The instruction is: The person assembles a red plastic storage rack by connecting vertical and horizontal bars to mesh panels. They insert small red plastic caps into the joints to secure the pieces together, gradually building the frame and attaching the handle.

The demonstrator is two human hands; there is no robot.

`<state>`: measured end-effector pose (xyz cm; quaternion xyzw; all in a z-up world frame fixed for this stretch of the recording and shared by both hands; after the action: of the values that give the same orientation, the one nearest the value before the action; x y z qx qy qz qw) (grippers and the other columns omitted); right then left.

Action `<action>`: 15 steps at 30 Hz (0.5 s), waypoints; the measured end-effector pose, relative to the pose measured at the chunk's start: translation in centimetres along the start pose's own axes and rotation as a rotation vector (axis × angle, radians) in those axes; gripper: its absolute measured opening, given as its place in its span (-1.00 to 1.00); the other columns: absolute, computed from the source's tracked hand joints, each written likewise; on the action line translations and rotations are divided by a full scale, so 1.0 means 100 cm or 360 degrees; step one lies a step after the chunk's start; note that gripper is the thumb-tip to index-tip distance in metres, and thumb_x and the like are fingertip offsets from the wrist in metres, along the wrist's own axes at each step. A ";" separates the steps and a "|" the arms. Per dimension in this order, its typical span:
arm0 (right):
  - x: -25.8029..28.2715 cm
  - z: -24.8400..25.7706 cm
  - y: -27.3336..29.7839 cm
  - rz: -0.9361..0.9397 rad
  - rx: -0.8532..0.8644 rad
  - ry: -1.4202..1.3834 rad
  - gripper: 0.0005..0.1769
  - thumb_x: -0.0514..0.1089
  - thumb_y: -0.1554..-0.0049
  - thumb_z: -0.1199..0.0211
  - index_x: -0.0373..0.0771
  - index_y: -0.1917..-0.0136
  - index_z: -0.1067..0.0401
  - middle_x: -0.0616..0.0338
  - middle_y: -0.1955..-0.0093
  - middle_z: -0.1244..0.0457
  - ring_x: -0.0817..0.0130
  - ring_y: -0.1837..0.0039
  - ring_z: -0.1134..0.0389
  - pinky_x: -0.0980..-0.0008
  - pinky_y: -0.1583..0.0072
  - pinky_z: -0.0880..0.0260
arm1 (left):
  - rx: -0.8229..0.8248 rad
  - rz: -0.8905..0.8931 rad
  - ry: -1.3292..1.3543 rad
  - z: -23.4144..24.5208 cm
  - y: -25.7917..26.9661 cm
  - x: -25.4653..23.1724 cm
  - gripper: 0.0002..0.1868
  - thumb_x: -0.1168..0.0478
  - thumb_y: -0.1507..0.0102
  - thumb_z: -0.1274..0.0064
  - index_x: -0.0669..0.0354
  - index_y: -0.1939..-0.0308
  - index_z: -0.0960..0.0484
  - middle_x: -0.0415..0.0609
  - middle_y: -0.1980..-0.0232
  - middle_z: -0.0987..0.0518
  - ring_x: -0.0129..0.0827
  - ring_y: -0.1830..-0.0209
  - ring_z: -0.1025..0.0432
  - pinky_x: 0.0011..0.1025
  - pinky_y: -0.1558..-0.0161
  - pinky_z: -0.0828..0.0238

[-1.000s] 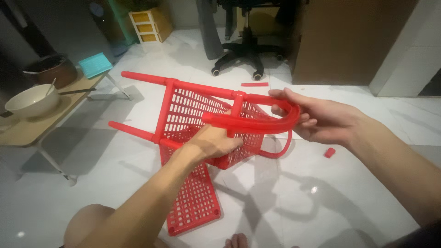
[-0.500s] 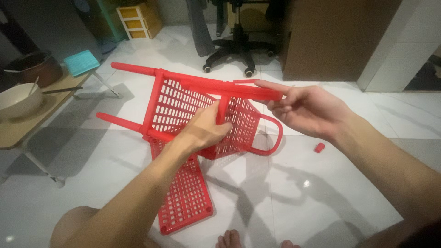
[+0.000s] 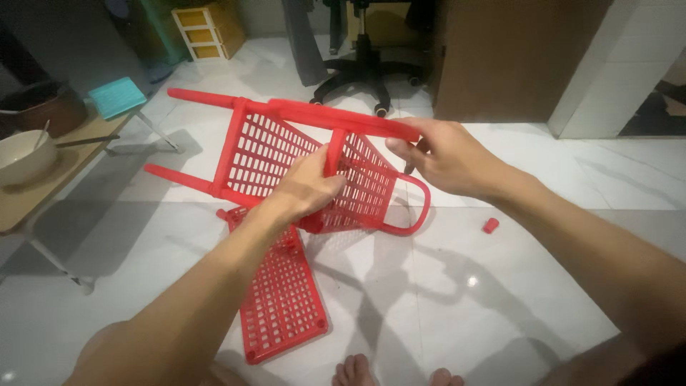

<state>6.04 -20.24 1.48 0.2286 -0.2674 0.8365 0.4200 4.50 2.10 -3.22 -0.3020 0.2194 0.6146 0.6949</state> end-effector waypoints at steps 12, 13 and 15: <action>-0.009 -0.021 -0.009 -0.0340 -0.0154 -0.0089 -0.40 0.19 -0.32 -0.02 -0.36 -0.02 -0.63 0.03 0.33 -0.39 0.31 0.29 -0.37 0.27 0.17 -0.37 | -0.0015 0.0082 0.0049 0.000 -0.002 0.005 -0.46 0.20 -0.16 0.06 0.14 -0.25 -0.46 0.19 -0.01 -0.67 -0.06 0.00 -0.60 -0.14 -0.08 -0.44; -0.012 -0.021 -0.010 -0.0411 -0.0142 -0.0124 -0.38 0.20 -0.31 0.02 -0.37 -0.01 -0.62 0.08 0.32 -0.40 0.34 0.29 -0.39 0.30 0.18 -0.37 | -0.0021 0.0070 0.0047 -0.001 -0.002 0.003 -0.47 0.20 -0.17 0.06 0.14 -0.25 -0.46 0.19 -0.03 -0.66 -0.06 -0.02 -0.58 -0.14 -0.09 -0.43; -0.015 -0.021 -0.014 -0.0239 -0.0145 -0.0624 -0.43 0.16 -0.28 0.00 -0.39 -0.05 -0.57 0.15 0.22 -0.44 0.46 0.19 -0.44 0.38 0.15 -0.41 | -0.0035 0.0039 0.0043 -0.002 -0.003 -0.001 -0.48 0.18 -0.20 0.06 0.16 -0.26 -0.45 0.18 -0.06 -0.64 -0.06 -0.07 -0.55 -0.14 -0.12 -0.40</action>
<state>7.65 -19.04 -0.66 0.3870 -0.3638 0.7294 0.4311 4.76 1.92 -3.23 -0.3152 0.2256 0.6215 0.6809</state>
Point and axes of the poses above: each hand's wrist, its own y-axis away from the middle knuckle, its own z-axis out of the back of the hand, x = y × z, the point moved 2 cm from there along -y, towards the middle knuckle
